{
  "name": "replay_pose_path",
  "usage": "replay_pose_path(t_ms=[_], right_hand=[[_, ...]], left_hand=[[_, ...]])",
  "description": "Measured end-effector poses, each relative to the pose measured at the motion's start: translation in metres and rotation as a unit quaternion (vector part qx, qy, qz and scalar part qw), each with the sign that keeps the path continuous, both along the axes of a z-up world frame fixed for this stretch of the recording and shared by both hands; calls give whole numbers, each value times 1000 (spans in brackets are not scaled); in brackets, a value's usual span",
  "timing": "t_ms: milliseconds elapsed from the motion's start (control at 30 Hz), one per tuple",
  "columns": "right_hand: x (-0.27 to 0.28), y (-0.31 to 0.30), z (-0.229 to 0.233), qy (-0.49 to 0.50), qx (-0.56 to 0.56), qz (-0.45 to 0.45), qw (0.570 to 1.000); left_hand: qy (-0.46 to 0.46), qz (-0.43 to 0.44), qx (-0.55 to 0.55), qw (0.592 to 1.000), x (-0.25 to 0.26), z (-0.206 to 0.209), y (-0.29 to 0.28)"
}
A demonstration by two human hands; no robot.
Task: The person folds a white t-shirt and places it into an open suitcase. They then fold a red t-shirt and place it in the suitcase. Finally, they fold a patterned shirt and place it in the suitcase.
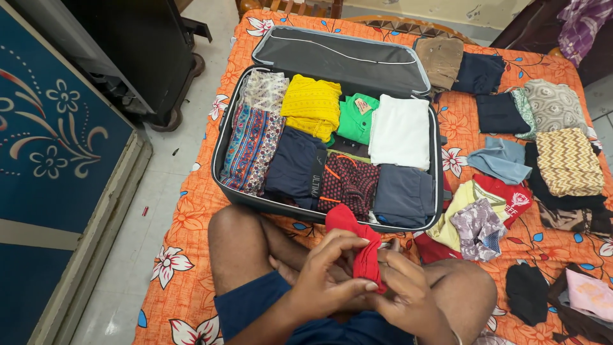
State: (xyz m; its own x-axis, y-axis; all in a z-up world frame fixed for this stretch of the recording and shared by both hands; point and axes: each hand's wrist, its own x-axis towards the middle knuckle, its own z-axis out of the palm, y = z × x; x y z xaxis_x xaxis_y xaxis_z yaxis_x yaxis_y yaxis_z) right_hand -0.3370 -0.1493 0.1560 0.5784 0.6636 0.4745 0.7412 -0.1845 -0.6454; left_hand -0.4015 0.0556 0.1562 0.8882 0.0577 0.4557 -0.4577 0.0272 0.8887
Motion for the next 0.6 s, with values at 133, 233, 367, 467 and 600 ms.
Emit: replay_pose_path(t_ms=[133,233,367,467,600], right_hand=[[2,-10,9,30,-42,39,998],[0,-17,16,43,-17,30,999],[2,-31,12,51,78,6,996],[3,-44,6,93,71,-15,993],[4,-39,-2,158,32,-27,987]], left_hand=[[37,-38,4,999,-2,5,9],[5,-53,75,996,-3,9,17],[-8,-94,195,976,-4,10,25],[0,-172,261,950,-6,13,35],[-18,-131,281,951,-2,27,37]])
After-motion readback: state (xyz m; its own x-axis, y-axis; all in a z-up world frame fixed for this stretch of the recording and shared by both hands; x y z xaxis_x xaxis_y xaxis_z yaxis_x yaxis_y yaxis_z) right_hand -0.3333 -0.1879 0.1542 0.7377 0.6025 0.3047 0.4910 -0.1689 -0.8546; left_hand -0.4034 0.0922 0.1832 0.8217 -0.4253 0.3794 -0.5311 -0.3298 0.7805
